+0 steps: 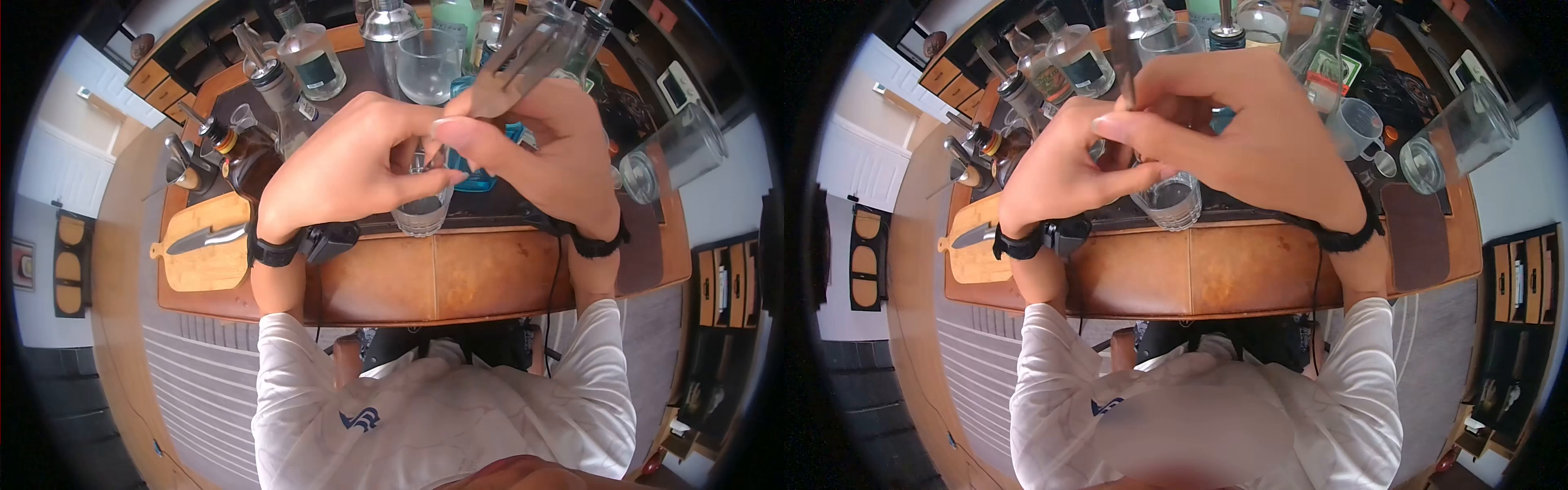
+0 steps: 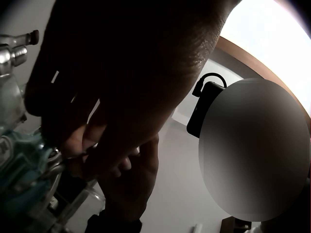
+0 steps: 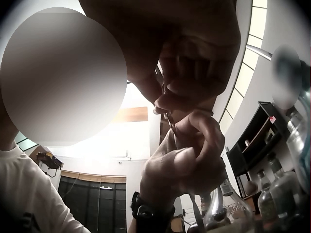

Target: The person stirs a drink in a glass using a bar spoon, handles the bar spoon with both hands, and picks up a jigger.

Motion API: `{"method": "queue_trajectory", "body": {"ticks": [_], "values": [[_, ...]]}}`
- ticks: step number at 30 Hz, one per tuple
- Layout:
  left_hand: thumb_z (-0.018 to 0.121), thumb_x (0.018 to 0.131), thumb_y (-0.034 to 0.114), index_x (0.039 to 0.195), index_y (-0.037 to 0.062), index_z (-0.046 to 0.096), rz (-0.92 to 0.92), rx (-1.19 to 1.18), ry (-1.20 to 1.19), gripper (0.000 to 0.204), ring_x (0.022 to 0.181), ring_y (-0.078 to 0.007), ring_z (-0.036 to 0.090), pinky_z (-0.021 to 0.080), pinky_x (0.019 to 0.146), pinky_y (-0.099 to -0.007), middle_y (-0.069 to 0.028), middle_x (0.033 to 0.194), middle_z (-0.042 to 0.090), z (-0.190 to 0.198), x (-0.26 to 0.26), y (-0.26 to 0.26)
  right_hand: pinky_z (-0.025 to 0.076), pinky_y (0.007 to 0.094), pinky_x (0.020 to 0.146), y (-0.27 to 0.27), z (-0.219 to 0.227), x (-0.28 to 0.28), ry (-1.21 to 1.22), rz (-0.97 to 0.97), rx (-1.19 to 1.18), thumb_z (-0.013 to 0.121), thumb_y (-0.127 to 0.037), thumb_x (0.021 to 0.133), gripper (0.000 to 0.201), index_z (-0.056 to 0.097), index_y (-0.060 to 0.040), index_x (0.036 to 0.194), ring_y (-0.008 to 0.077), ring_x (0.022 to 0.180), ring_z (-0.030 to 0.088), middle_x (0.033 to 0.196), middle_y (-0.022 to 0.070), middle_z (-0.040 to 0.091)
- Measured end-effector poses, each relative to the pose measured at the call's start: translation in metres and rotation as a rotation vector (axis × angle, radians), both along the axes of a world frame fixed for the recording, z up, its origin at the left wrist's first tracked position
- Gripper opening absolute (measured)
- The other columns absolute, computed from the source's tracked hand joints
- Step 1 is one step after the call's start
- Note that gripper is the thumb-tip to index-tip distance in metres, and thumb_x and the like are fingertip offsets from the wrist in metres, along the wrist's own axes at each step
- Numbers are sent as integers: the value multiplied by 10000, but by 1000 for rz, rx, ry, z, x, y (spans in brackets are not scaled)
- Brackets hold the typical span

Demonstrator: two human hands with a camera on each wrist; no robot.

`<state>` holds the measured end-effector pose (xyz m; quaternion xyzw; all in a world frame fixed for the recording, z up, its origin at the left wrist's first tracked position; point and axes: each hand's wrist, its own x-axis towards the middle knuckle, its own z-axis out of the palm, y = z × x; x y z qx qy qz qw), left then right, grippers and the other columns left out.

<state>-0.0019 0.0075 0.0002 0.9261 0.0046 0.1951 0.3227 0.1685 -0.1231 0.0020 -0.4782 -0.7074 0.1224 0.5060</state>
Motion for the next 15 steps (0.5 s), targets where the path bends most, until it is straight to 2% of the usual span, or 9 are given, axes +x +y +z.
{"method": "queue_trajectory", "body": {"ticks": [4, 6, 7, 9, 11, 13, 15], "values": [[865, 768, 138, 888, 12, 705, 50, -3, 18, 237, 569, -127, 555, 446, 554, -279, -31, 685, 621, -3, 1, 7, 420, 221, 542, 1, 2, -2, -56, -29, 79, 759, -90, 895, 100, 766, -3, 945, 56, 614, 592, 726, 27, 685], [877, 725, 173, 892, -5, 706, 180, 204, -61, 298, 587, -150, 597, 460, 550, -288, -63, 690, 663, 0, 0, 3, 405, 225, 532, 0, 1, -1, -86, -89, 109, 769, -107, 886, 108, 769, -6, 925, 50, 579, 565, 691, 25, 668], [877, 725, 173, 892, -5, 706, 177, 209, -58, 298, 587, -150, 597, 460, 550, -288, -63, 690, 663, 1, 2, 0, 405, 225, 532, 1, 0, 0, -81, -92, 113, 769, -107, 886, 108, 769, -6, 925, 50, 579, 565, 691, 25, 668], [881, 701, 201, 862, -23, 703, 361, 72, 31, 328, 578, -163, 612, 469, 549, -289, -91, 677, 679, 4, 6, -7, 393, 230, 523, 4, -2, 1, -42, -97, 142, 784, -117, 877, 115, 770, -7, 907, 57, 556, 548, 674, 30, 659], [854, 723, 178, 835, -36, 695, 374, 60, 32, 289, 572, -148, 610, 475, 547, -287, -95, 645, 667, 6, 7, -14, 390, 233, 518, 5, -1, 3, -71, -110, 189, 790, -120, 873, 121, 766, -4, 897, 59, 550, 542, 665, 31, 651], [834, 794, 151, 931, -8, 731, 322, 124, -29, 233, 551, -157, 668, 511, 531, -280, -81, 701, 711, -1, 6, -12, 387, 237, 513, 6, -1, 5, -96, -123, 230, 796, -123, 869, 128, 763, 0, 887, 62, 544, 536, 656, 33, 643], [829, 799, 136, 931, -18, 733, 320, 86, -14, 224, 557, -153, 674, 514, 530, -278, -85, 715, 722, -4, 8, -13, 381, 238, 506, 6, -2, 5, -123, -142, 274, 802, -124, 865, 146, 745, 10, 868, 62, 538, 526, 645, 37, 626]]}}
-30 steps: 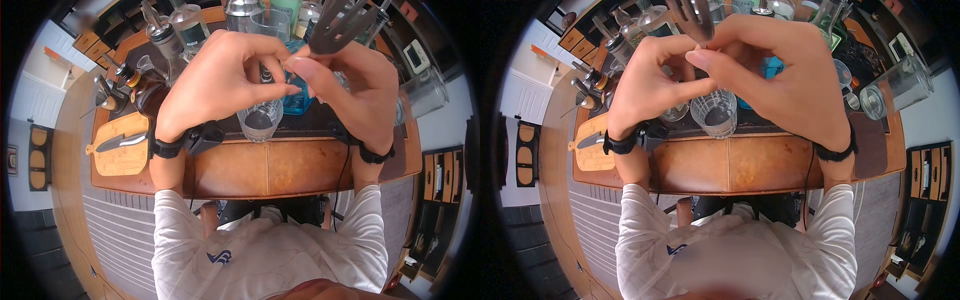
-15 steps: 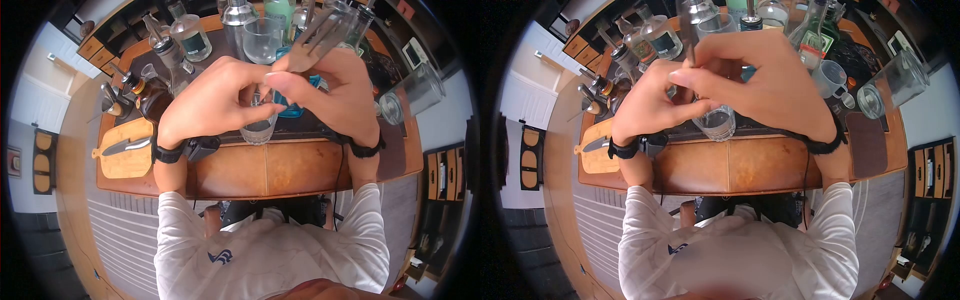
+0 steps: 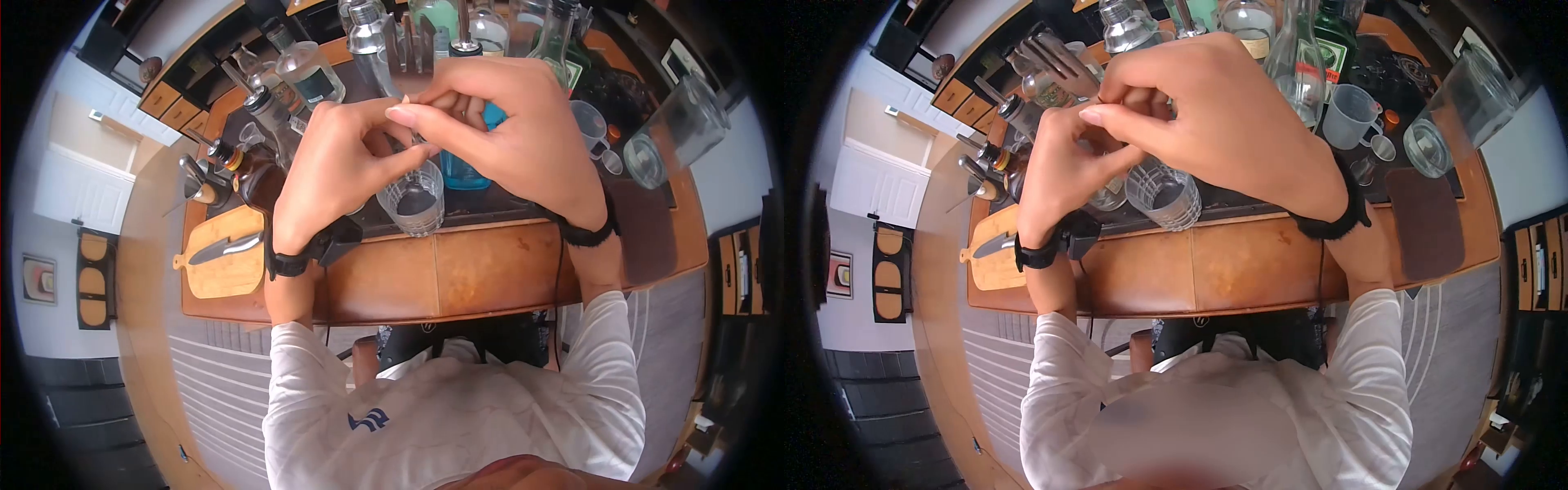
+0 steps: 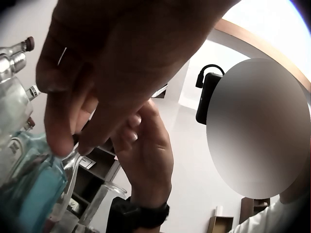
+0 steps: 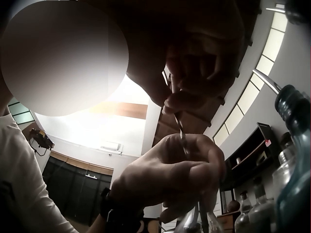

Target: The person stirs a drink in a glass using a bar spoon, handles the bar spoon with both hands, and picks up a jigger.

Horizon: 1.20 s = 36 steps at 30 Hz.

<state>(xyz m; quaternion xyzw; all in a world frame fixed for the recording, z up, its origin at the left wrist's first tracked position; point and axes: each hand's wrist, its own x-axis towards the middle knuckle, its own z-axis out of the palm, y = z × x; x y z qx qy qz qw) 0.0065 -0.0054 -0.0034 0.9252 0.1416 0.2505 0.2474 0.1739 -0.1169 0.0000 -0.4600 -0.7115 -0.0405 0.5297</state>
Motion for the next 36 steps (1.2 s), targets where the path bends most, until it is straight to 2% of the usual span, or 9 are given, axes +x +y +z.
{"method": "queue_trajectory", "body": {"ticks": [7, 11, 17, 19, 23, 25, 29, 33, 36], "values": [[781, 853, 75, 857, -67, 731, 6, -193, 119, 151, 572, -143, 703, 518, 518, -275, -106, 729, 736, 7, 9, -12, 375, 229, 504, -5, 4, 4, -51, -51, 68, 805, -135, 868, 172, 718, 12, 843, 55, 533, 515, 637, 29, 614], [771, 872, 77, 811, -74, 722, -19, -236, 163, 170, 561, -138, 698, 516, 518, -265, -101, 712, 728, 17, 13, -19, 394, 208, 513, -8, 6, 8, 72, 8, -28, 787, -135, 893, 159, 726, 4, 848, 37, 568, 564, 651, 20, 643], [766, 884, 110, 947, -64, 705, -155, -320, 257, 194, 532, -142, 671, 499, 510, -285, -109, 696, 693, 19, 5, -11, 414, 201, 524, -12, 8, 5, 132, 14, -157, 757, -133, 922, 132, 754, -2, 933, 37, 578, 602, 662, 34, 676], [761, 882, 109, 1019, -32, 701, -367, -156, 182, 206, 520, -142, 645, 479, 501, -298, -100, 666, 663, 8, 0, 0, 412, 203, 522, -10, 6, 3, 111, 23, -153, 751, -134, 927, 132, 760, -5, 958, 38, 572, 600, 660, 36, 680], [770, 876, 113, 1012, -5, 711, -347, -135, 185, 189, 509, -137, 607, 454, 495, -295, -84, 627, 637, 5, -9, 14, 441, 235, 526, 0, 0, 1, 159, 133, -188, 749, -187, 923, 180, 741, -7, 933, 75, 572, 605, 682, 50, 690], [805, 856, 96, 872, -37, 695, -160, -254, 322, 174, 645, -94, 638, 507, 585, -257, -48, 758, 679, 8, -11, 20, 469, 255, 528, 3, -2, 0, 128, 120, -181, 750, -230, 920, 224, 724, -9, 898, 112, 568, 623, 672, 71, 682], [829, 801, 104, 921, -42, 711, -85, -161, 169, 223, 714, -80, 644, 517, 631, -257, -60, 783, 691, 6, -9, 27, 441, 245, 537, 0, -2, -5, 86, 73, -184, 765, -161, 896, 163, 739, -6, 940, 94, 576, 591, 709, 66, 692], [817, 804, 92, 900, -39, 708, -90, -161, 80, 195, 686, -77, 647, 507, 606, -250, -55, 747, 684, 2, -1, 21, 420, 240, 554, 0, -3, -3, 36, -21, -102, 781, -116, 875, 149, 758, 12, 949, 80, 591, 566, 733, 56, 688], [813, 822, 103, 997, -9, 735, -164, -166, -15, 222, 526, -85, 603, 472, 518, -247, -53, 693, 709, 1, -1, 15, 427, 241, 559, -5, 2, -3, 11, -44, -120, 781, -116, 876, 158, 756, 20, 952, 76, 606, 576, 757, 57, 692]]}}
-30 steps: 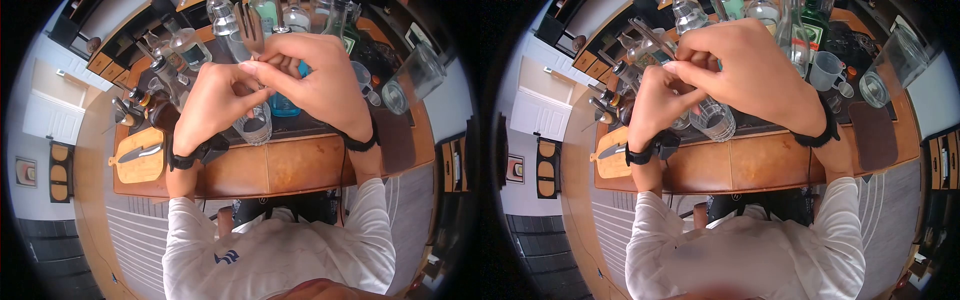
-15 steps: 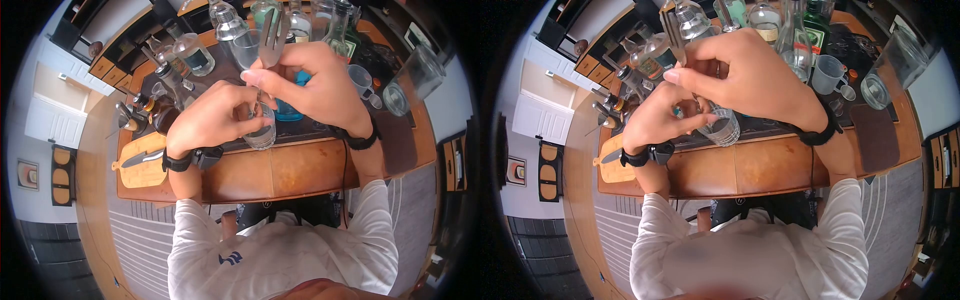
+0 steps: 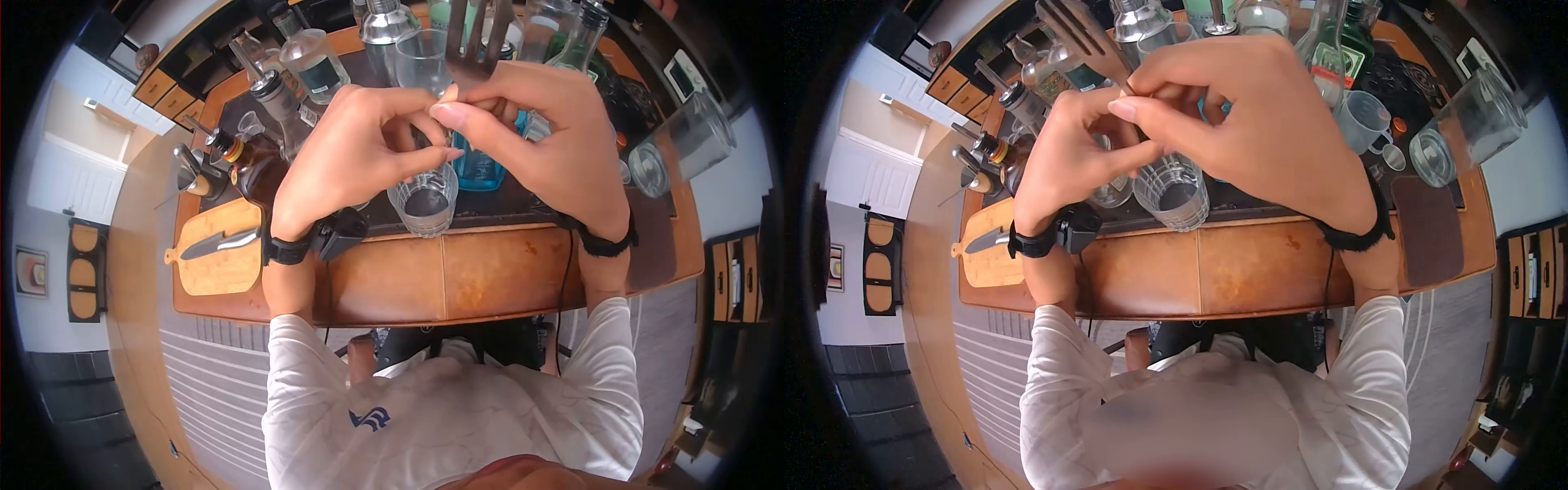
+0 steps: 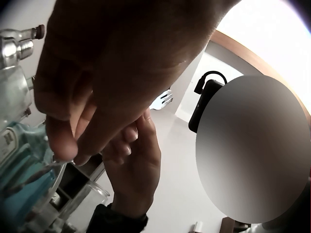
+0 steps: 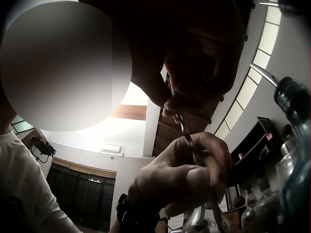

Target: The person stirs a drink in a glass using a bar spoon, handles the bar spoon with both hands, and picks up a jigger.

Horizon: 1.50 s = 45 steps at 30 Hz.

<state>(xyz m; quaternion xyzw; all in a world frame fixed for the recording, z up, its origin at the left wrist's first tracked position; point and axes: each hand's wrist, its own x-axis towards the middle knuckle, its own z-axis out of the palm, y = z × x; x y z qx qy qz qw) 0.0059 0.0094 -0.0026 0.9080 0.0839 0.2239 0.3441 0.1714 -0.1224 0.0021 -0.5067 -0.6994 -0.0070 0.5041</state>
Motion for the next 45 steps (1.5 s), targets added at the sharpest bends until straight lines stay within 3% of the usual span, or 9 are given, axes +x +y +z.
{"method": "queue_trajectory", "body": {"ticks": [5, 9, 11, 20, 22, 34, 36, 42, 45], "values": [[832, 813, 111, 832, 15, 702, -51, -92, 146, 162, 548, -55, 583, 424, 514, -229, 4, 564, 619, 7, -1, -6, 436, 236, 567, -1, 1, 1, 19, 42, -29, 761, -104, 888, 134, 745, 20, 934, 77, 623, 590, 772, 52, 696], [789, 841, 101, 922, 5, 732, -201, 36, 32, 139, 520, -117, 615, 477, 513, -265, -61, 687, 697, 3, -5, -2, 471, 227, 591, -1, 2, 2, 151, 147, -145, 724, -87, 910, 119, 725, 32, 918, 87, 653, 633, 766, 52, 700], [853, 814, 136, 853, 35, 688, -257, 1, 106, 198, 506, -71, 498, 398, 516, -250, 9, 567, 575, 6, -5, -4, 482, 227, 599, 1, 1, 4, 152, 173, -179, 718, -86, 916, 127, 724, 40, 928, 89, 662, 644, 770, 52, 705], [885, 766, 199, 873, -22, 674, 0, 141, -8, 324, 621, -107, 575, 474, 580, -267, -35, 713, 637, 5, -11, 9, 488, 227, 611, 4, 0, 0, 17, 146, -156, 736, -93, 908, 152, 749, 21, 1007, 90, 665, 643, 824, 53, 729], [816, 795, 100, 1065, 8, 701, -69, 134, -74, 307, 536, -123, 591, 456, 518, -277, -58, 691, 686, 0, -10, 15, 484, 225, 611, 2, 1, -1, 16, 122, -156, 741, -94, 904, 155, 751, 18, 1011, 89, 664, 640, 837, 53, 729], [778, 820, 90, 967, -16, 721, -95, 30, -29, 190, 540, -125, 635, 497, 519, -255, -77, 770, 753, 4, -5, 3, 488, 224, 631, -11, 9, -6, -4, 50, -121, 753, -33, 886, 119, 746, 23, 991, 82, 685, 644, 824, 52, 721], [824, 808, 89, 819, -6, 702, -102, -84, -10, 155, 540, -103, 675, 483, 487, -217, -35, 593, 631, 4, -4, -1, 498, 230, 647, -15, 11, -7, -40, 43, -130, 761, -37, 882, 102, 740, 24, 960, 87, 694, 646, 845, 58, 729], [818, 820, 72, 844, 8, 730, -226, -163, 47, 111, 496, -92, 608, 452, 506, -237, -16, 583, 615, 5, -6, -2, 495, 235, 648, -13, 8, -3, -11, 89, -137, 754, -45, 893, 90, 713, 30, 920, 91, 703, 639, 856, 68, 729], [825, 817, 73, 865, 18, 724, -256, 76, -18, 125, 503, -92, 532, 418, 522, -245, -2, 583, 590, 1, -6, 3, 492, 234, 637, -9, 5, -3, 125, 195, -170, 736, -34, 907, 76, 711, 34, 931, 92, 694, 634, 867, 71, 726]]}}
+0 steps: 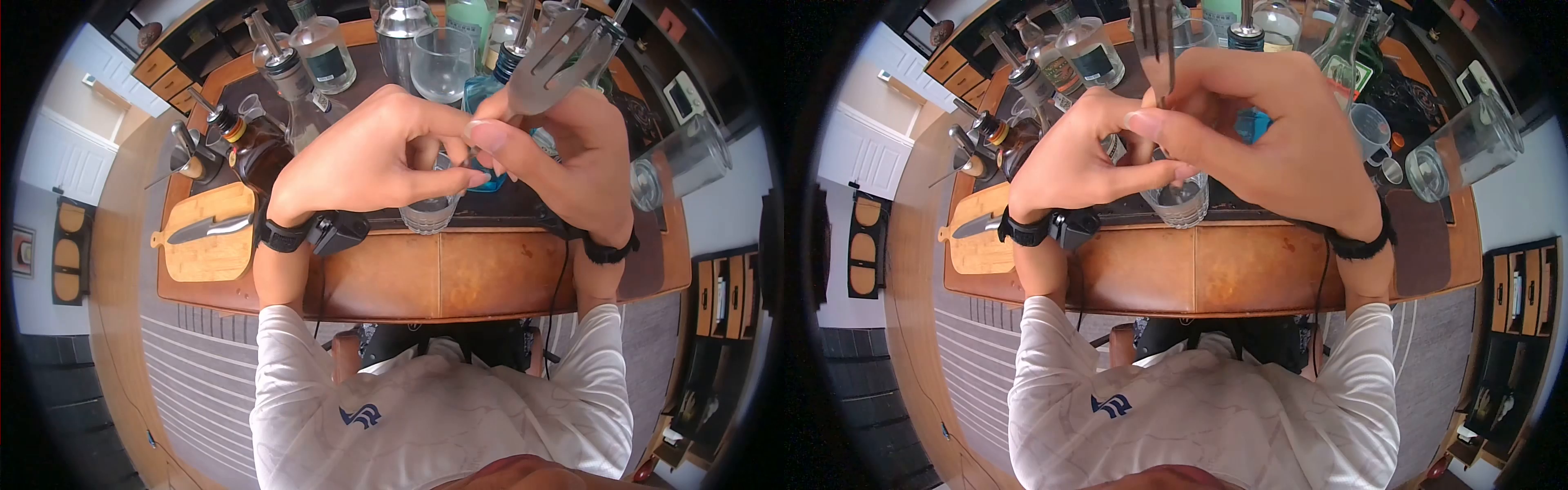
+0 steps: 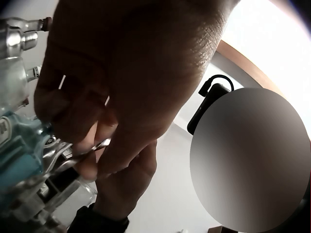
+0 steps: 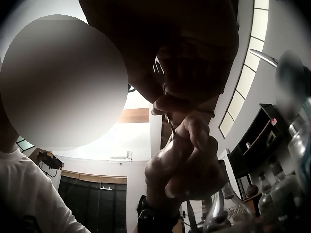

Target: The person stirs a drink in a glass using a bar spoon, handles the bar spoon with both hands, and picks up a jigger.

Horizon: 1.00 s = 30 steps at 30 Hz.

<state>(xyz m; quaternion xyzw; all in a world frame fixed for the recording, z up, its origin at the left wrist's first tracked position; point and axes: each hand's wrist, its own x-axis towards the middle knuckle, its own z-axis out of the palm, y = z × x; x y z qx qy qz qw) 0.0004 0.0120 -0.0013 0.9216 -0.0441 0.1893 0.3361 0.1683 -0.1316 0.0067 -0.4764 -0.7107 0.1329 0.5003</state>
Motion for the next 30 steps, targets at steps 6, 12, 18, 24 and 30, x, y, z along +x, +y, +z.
{"method": "queue_trajectory", "body": {"ticks": [6, 12, 18, 24, 30], "values": [[831, 783, 70, 886, 17, 705, 82, -93, 59, 171, 585, -69, 528, 441, 567, -248, -3, 627, 589, 2, 1, 5, 479, 215, 634, 5, -2, 1, -34, -2, -15, 715, -27, 924, 77, 717, 30, 976, 84, 682, 621, 839, 47, 703], [823, 774, 78, 1033, 5, 729, 160, 40, -198, 285, 543, -67, 584, 452, 510, -240, -21, 718, 704, -7, 3, 12, 471, 209, 642, 4, -1, -4, -87, -88, 66, 685, -13, 937, 164, 719, 19, 1094, 57, 667, 606, 777, 16, 666], [833, 765, 61, 1065, -19, 733, 184, 20, -188, 326, 534, -52, 574, 456, 511, -226, -43, 720, 734, -4, 4, 5, 464, 208, 646, 1, 0, -4, -77, -121, 65, 683, -10, 935, 173, 725, 16, 1101, 52, 663, 603, 739, 7, 649], [846, 776, 96, 949, 11, 725, 125, -107, -98, 227, 539, -50, 546, 437, 516, -225, -10, 652, 658, -2, 4, -2, 467, 207, 619, 0, 0, -2, -83, -67, 110, 708, -12, 924, 134, 720, 32, 1050, 66, 668, 612, 784, 35, 676], [864, 770, 101, 846, 39, 705, 22, -97, 16, 186, 532, -60, 505, 395, 504, -250, 13, 553, 548, -2, 0, 4, 474, 217, 590, -2, -1, -4, -1, -36, 50, 715, -23, 923, 83, 717, 37, 980, 79, 663, 617, 821, 61, 705]]}}
